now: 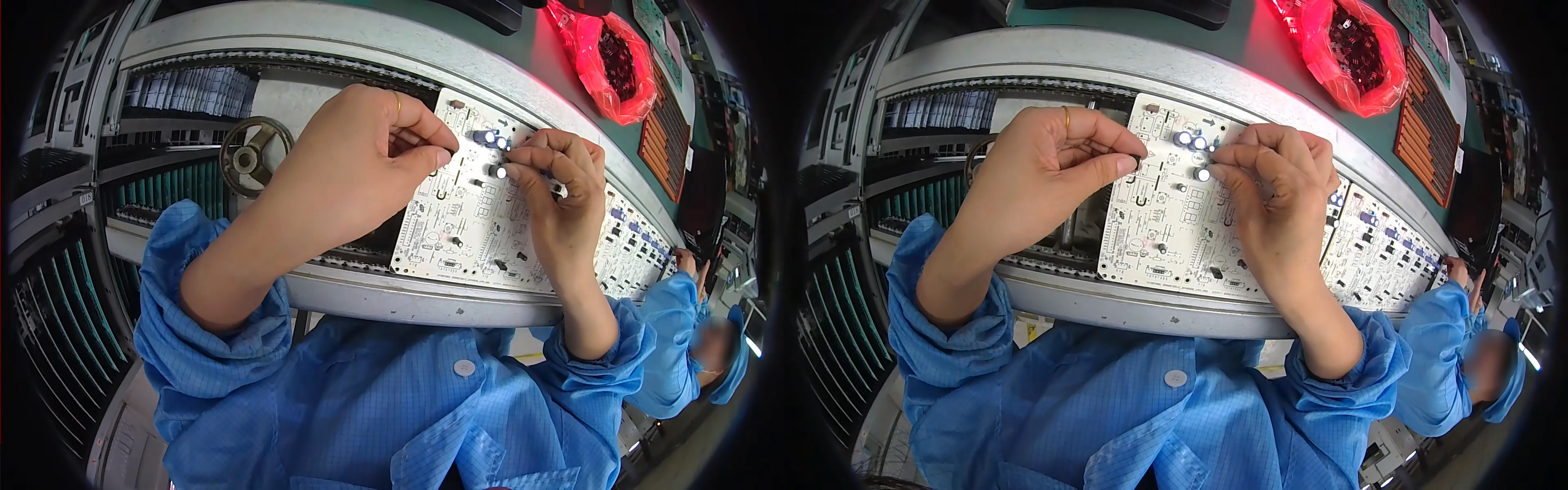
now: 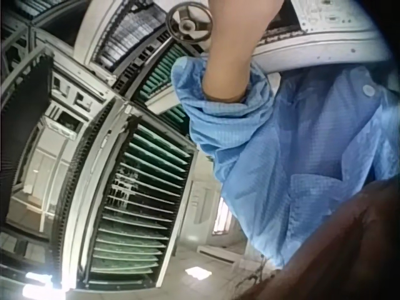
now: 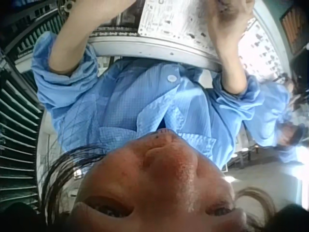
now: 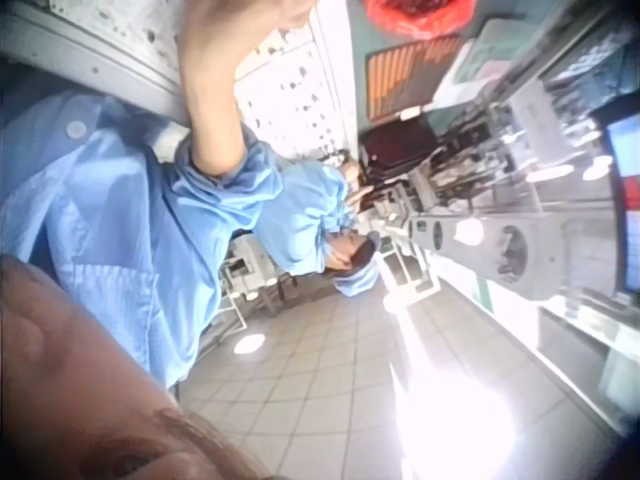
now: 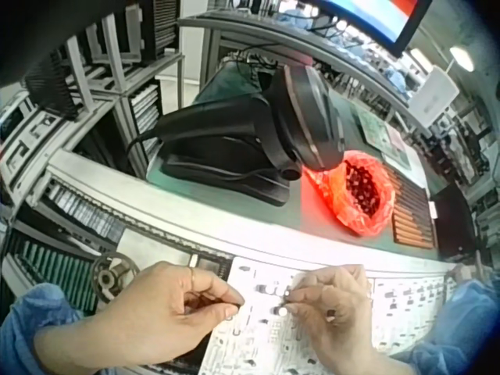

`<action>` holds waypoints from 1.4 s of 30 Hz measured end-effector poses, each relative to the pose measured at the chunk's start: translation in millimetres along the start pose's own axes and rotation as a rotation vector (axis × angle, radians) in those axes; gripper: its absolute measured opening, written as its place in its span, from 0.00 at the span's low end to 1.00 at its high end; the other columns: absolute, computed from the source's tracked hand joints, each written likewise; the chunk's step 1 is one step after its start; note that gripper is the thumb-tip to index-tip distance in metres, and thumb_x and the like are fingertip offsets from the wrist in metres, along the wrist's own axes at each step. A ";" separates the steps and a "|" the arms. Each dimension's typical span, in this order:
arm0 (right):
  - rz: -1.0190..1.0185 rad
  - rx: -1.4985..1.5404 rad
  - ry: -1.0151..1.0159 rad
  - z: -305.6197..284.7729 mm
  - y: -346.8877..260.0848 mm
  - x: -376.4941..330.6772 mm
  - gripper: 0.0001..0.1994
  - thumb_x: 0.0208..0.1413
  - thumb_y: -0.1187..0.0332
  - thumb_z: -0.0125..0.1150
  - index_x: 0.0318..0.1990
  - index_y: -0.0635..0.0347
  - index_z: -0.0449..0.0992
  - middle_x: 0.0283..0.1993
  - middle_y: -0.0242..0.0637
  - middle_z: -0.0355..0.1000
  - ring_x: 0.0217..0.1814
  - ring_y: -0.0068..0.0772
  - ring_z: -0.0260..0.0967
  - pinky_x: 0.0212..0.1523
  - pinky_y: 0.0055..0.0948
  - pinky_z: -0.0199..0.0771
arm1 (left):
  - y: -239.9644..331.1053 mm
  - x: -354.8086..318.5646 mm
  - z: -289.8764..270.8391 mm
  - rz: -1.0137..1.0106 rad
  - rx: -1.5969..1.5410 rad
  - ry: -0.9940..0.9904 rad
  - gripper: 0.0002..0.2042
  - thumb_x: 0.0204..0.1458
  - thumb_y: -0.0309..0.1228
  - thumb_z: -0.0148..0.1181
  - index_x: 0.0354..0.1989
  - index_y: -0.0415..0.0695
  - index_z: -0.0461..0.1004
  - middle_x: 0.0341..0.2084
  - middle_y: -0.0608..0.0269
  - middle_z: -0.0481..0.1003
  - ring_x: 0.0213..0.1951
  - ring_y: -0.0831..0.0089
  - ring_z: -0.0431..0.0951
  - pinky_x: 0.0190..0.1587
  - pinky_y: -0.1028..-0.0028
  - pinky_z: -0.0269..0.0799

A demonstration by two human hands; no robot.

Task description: Manually inserting electronic components into several printed circuit boards at an assembly station.

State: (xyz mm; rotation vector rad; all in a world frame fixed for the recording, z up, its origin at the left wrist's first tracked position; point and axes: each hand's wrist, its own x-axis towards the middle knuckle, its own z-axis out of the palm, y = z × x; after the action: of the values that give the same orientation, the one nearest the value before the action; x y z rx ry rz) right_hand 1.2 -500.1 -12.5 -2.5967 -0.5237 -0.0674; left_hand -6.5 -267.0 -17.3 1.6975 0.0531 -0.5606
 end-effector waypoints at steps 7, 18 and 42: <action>0.036 0.002 0.016 2.0 0.7 -3.1 0.08 0.46 0.77 0.72 0.36 0.60 0.84 0.40 0.30 0.74 0.48 0.32 0.63 0.55 0.30 0.59 | -0.2 -1.0 0.8 -0.025 -0.001 -0.015 0.08 0.58 0.21 0.61 0.44 0.32 0.79 0.35 0.61 0.81 0.38 0.80 0.80 0.43 0.80 0.76; -0.055 -0.122 -0.016 -7.9 0.9 1.3 0.09 0.45 0.75 0.73 0.37 0.58 0.84 0.42 0.30 0.76 0.50 0.33 0.64 0.56 0.33 0.58 | -1.3 -0.5 0.9 0.006 -0.008 -0.014 0.08 0.57 0.21 0.62 0.43 0.33 0.79 0.35 0.60 0.82 0.38 0.78 0.81 0.44 0.79 0.76; -0.292 -0.192 -0.129 -16.7 6.4 13.1 0.09 0.44 0.75 0.73 0.35 0.56 0.82 0.41 0.29 0.78 0.46 0.35 0.70 0.57 0.41 0.56 | -3.1 -4.7 0.0 0.012 -0.048 -0.013 0.07 0.55 0.20 0.63 0.41 0.33 0.80 0.35 0.56 0.83 0.39 0.75 0.82 0.45 0.76 0.77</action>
State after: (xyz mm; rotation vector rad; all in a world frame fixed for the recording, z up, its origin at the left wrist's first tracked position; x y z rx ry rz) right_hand 16.5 -508.5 1.2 -2.7009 -0.9845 -0.0496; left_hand -11.7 -265.1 -18.3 1.6466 0.0466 -0.5571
